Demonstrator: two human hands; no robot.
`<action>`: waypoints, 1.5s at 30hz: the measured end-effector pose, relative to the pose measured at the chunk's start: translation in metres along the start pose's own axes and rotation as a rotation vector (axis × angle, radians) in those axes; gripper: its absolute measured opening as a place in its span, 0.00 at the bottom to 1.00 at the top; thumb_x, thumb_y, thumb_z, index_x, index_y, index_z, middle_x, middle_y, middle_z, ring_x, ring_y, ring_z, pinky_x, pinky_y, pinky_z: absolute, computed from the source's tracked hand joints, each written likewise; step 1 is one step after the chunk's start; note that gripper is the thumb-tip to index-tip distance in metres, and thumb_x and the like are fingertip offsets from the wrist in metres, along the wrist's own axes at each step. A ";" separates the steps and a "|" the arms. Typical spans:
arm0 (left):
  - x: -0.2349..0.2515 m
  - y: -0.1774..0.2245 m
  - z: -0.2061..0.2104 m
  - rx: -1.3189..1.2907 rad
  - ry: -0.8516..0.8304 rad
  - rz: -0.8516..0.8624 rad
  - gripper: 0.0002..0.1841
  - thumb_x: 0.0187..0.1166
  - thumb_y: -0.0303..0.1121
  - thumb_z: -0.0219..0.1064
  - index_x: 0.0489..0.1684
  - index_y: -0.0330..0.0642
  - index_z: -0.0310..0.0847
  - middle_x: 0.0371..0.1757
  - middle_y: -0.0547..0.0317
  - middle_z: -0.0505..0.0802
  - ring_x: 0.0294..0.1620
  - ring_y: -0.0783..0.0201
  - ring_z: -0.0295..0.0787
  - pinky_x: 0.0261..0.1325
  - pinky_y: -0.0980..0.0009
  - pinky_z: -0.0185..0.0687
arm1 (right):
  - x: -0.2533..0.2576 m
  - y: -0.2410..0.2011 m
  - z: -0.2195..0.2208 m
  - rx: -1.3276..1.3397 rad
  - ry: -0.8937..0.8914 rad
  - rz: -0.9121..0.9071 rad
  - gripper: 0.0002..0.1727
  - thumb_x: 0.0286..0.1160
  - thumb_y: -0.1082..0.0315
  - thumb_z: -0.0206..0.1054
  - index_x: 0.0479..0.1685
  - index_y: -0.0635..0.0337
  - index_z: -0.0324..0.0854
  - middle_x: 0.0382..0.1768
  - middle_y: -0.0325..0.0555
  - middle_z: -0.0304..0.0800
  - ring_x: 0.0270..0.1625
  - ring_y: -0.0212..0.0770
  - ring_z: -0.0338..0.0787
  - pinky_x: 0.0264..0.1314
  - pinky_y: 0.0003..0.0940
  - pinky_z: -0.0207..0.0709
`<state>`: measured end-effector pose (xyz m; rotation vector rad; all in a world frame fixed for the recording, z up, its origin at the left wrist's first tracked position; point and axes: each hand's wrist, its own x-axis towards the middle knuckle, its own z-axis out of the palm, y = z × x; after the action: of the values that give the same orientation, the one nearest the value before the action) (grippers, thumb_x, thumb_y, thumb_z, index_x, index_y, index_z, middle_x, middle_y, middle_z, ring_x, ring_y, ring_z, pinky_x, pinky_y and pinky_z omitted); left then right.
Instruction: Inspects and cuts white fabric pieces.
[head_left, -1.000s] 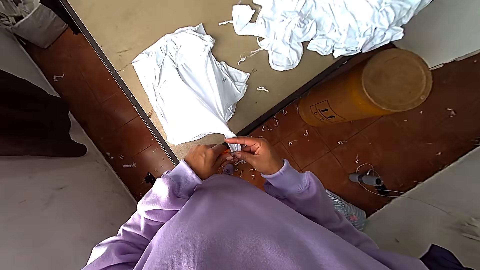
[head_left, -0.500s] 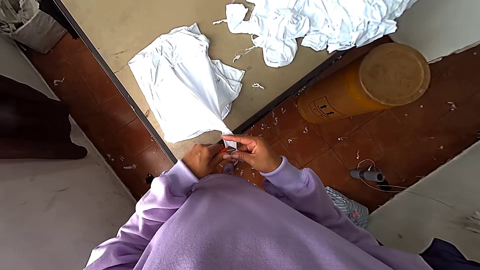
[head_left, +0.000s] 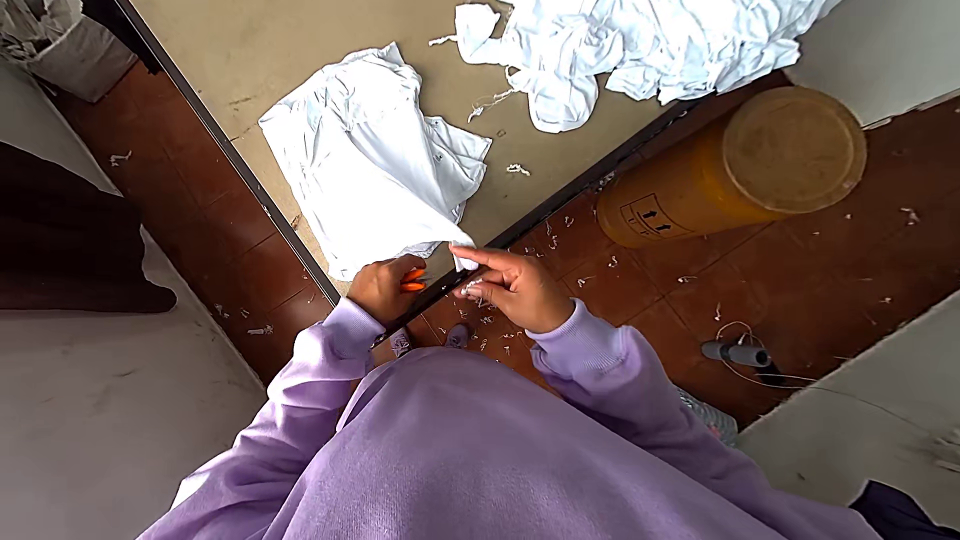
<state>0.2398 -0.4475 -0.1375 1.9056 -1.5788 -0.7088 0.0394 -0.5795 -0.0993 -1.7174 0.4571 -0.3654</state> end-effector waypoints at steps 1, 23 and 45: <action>0.007 -0.002 0.002 0.053 -0.021 -0.060 0.16 0.74 0.28 0.72 0.60 0.36 0.89 0.47 0.39 0.96 0.45 0.38 0.95 0.48 0.34 0.86 | 0.010 -0.007 0.000 -0.036 0.042 -0.046 0.31 0.71 0.83 0.68 0.78 0.69 0.74 0.58 0.56 0.93 0.38 0.32 0.95 0.47 0.27 0.90; 0.046 -0.008 -0.032 -0.782 0.033 -0.284 0.04 0.77 0.21 0.66 0.42 0.32 0.86 0.18 0.70 0.84 0.11 0.82 0.70 0.16 0.84 0.68 | 0.070 0.058 0.043 0.741 0.399 0.635 0.36 0.89 0.62 0.58 0.93 0.50 0.45 0.85 0.54 0.65 0.82 0.51 0.72 0.75 0.54 0.72; 0.041 -0.029 -0.031 -0.533 0.463 -0.157 0.06 0.80 0.23 0.64 0.44 0.29 0.84 0.28 0.65 0.87 0.21 0.83 0.75 0.29 0.83 0.75 | -0.011 0.023 0.011 0.560 0.031 0.132 0.15 0.77 0.80 0.59 0.41 0.53 0.91 0.41 0.36 0.98 0.44 0.33 0.97 0.54 0.33 0.92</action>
<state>0.2884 -0.4813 -0.1382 1.6426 -0.8574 -0.6165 0.0331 -0.5687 -0.1240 -1.1341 0.4383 -0.3818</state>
